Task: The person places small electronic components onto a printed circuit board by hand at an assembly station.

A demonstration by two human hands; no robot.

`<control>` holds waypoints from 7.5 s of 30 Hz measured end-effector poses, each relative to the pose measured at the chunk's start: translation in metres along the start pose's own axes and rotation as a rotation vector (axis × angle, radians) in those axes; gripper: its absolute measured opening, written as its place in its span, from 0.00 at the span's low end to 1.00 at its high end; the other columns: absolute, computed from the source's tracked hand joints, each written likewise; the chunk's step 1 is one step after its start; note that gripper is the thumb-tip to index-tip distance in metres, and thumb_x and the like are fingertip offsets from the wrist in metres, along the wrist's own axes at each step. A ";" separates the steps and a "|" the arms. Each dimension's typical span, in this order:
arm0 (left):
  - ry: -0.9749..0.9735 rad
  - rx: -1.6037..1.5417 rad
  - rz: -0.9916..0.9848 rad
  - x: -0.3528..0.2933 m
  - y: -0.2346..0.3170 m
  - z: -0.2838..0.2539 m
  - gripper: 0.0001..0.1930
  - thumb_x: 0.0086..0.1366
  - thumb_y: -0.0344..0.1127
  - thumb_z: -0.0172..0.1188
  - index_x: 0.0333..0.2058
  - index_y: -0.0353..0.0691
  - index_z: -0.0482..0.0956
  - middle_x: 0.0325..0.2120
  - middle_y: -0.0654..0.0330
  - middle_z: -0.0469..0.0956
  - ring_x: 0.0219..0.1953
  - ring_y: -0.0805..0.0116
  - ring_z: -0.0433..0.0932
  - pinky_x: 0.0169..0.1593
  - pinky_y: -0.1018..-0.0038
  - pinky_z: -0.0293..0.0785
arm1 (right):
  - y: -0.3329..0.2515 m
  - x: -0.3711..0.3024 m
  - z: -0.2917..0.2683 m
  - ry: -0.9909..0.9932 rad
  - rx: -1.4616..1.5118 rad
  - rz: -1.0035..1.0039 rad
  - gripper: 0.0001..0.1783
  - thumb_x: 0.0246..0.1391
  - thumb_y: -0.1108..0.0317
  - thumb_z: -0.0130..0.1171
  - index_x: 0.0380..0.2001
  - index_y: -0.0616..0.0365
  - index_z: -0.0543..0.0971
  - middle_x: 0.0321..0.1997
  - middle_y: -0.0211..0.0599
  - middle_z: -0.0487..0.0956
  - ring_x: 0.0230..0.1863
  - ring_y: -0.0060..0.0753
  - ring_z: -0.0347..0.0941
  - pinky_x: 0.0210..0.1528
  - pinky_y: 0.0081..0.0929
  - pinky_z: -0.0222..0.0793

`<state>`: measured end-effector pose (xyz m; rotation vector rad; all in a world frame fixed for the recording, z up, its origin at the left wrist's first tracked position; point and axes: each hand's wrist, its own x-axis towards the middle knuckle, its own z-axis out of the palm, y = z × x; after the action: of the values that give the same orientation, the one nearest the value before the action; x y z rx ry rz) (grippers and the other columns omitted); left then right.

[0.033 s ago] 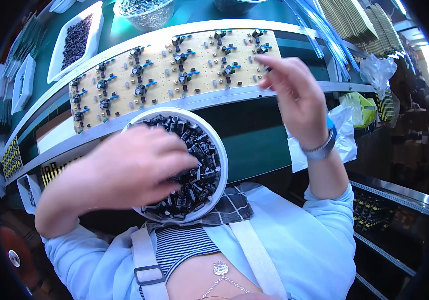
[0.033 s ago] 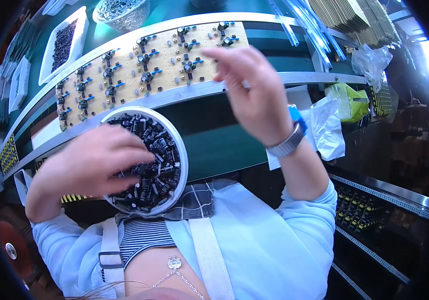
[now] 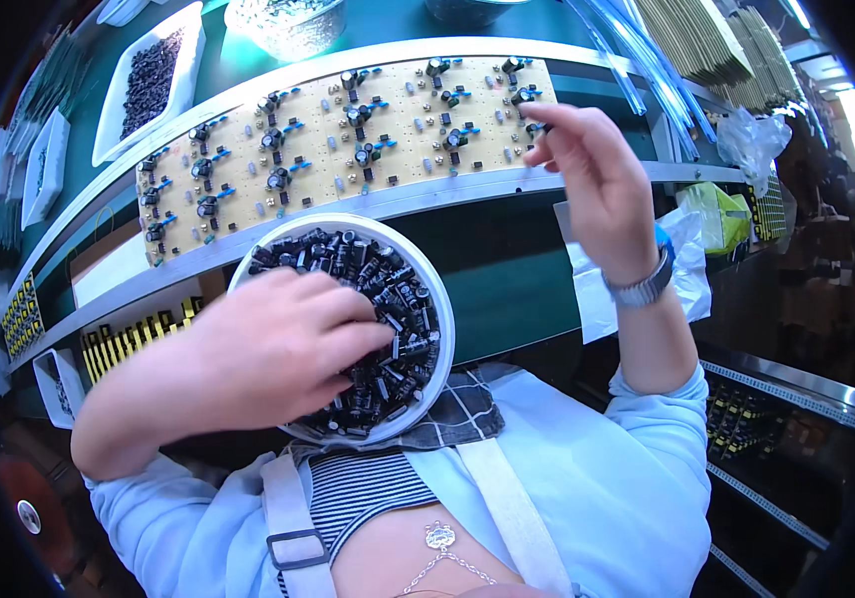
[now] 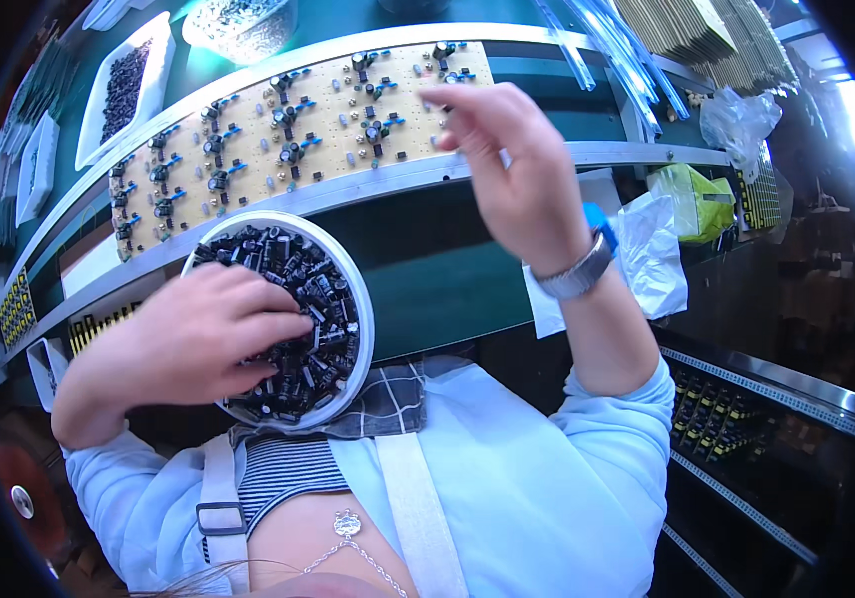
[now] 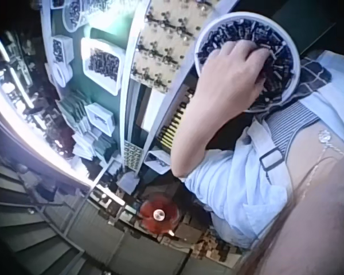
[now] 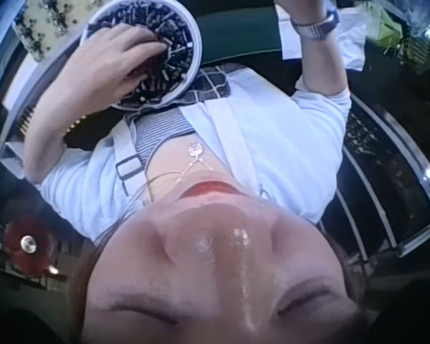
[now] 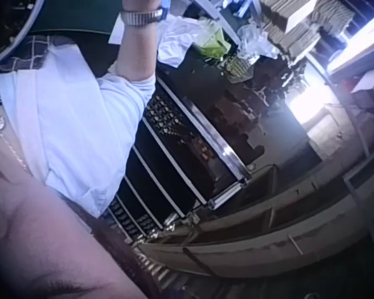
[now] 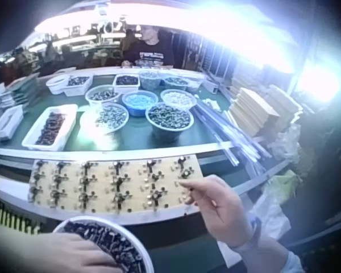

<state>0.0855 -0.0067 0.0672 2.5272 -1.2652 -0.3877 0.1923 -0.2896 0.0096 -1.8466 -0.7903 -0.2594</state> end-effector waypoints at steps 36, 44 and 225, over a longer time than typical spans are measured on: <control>0.026 -0.053 -0.038 -0.004 0.005 0.006 0.10 0.56 0.26 0.61 0.39 0.38 0.79 0.37 0.59 0.77 0.38 0.63 0.75 0.44 0.72 0.73 | 0.052 0.012 -0.025 -0.163 -0.333 -0.205 0.13 0.54 0.81 0.61 0.42 0.56 0.81 0.42 0.33 0.82 0.39 0.29 0.77 0.41 0.21 0.76; 0.312 -0.318 -0.061 0.014 -0.010 0.000 0.11 0.52 0.22 0.65 0.35 0.39 0.80 0.33 0.60 0.78 0.34 0.66 0.76 0.40 0.73 0.74 | 0.062 0.014 -0.028 -0.214 -0.301 -0.245 0.14 0.55 0.79 0.62 0.45 0.56 0.81 0.45 0.33 0.82 0.41 0.29 0.77 0.42 0.21 0.75; 0.351 -0.487 0.044 0.142 0.071 0.038 0.37 0.52 0.19 0.62 0.62 0.43 0.64 0.35 0.59 0.80 0.32 0.70 0.77 0.37 0.79 0.74 | -0.053 -0.122 -0.059 0.351 -0.560 -0.150 0.09 0.51 0.76 0.66 0.36 0.58 0.79 0.36 0.33 0.77 0.31 0.27 0.70 0.32 0.23 0.68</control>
<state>0.1021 -0.1673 0.0426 2.0401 -0.9523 -0.1977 0.0771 -0.3784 0.0107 -2.1691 -0.6464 -0.9530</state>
